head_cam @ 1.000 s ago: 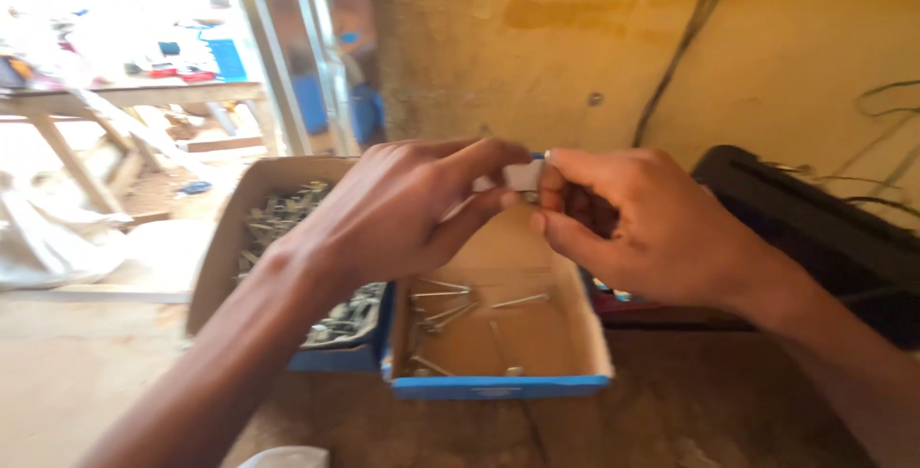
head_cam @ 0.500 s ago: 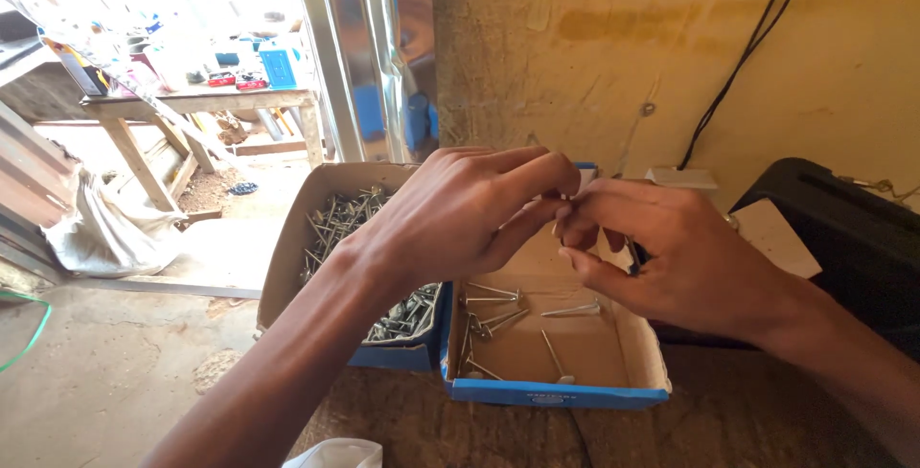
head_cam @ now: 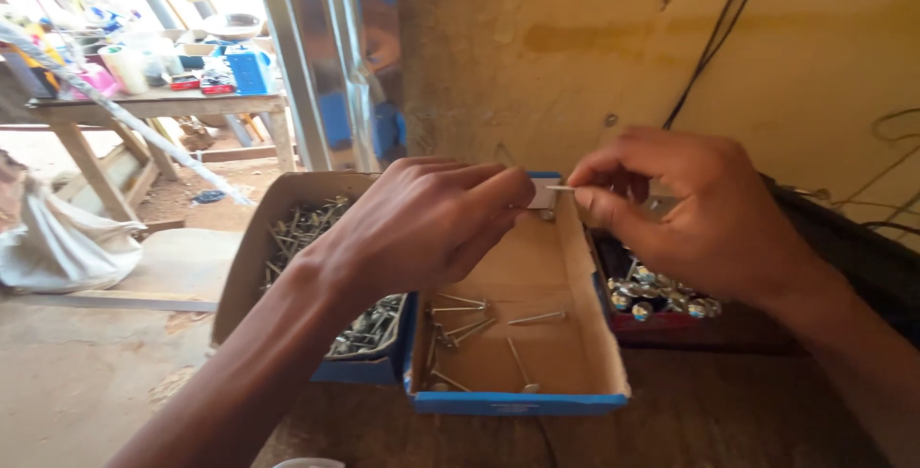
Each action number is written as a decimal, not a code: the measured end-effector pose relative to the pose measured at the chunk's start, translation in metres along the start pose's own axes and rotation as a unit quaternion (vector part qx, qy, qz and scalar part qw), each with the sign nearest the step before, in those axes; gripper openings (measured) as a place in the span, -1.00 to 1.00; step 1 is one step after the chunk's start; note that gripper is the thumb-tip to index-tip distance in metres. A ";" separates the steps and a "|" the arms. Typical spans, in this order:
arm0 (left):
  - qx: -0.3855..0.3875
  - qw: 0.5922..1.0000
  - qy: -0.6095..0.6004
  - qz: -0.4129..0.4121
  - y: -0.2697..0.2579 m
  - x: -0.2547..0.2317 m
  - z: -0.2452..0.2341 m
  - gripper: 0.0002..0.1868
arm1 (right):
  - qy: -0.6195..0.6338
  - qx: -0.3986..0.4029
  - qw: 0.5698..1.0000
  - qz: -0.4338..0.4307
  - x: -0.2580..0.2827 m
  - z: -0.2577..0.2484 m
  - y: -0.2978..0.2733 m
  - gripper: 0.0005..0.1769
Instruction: The recorder is sorting and assembling roofing nails with washers at a workbench.
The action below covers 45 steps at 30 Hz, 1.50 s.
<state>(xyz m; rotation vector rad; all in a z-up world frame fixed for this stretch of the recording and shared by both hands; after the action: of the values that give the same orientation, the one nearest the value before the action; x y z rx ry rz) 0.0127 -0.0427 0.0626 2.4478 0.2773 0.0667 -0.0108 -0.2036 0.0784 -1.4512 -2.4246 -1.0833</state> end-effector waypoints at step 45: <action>0.034 0.997 0.046 -0.048 -0.001 0.012 0.011 -0.87 | -0.158 0.058 0.985 0.045 -0.020 -0.013 0.001 -0.76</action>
<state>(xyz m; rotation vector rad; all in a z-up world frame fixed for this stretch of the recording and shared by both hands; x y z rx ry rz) 0.0258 -0.0461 0.0533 2.4990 0.4452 0.1301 -0.0024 -0.2256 0.0800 -1.7903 -2.5416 -0.7250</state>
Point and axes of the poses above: each hand's wrist, its own y-axis towards the middle knuckle, its own z-axis out of the palm, x = y × z, the point moved 8 cm from there along y, towards the middle knuckle, and after that the axes turned 2 degrees about y, right-handed, at the moved point
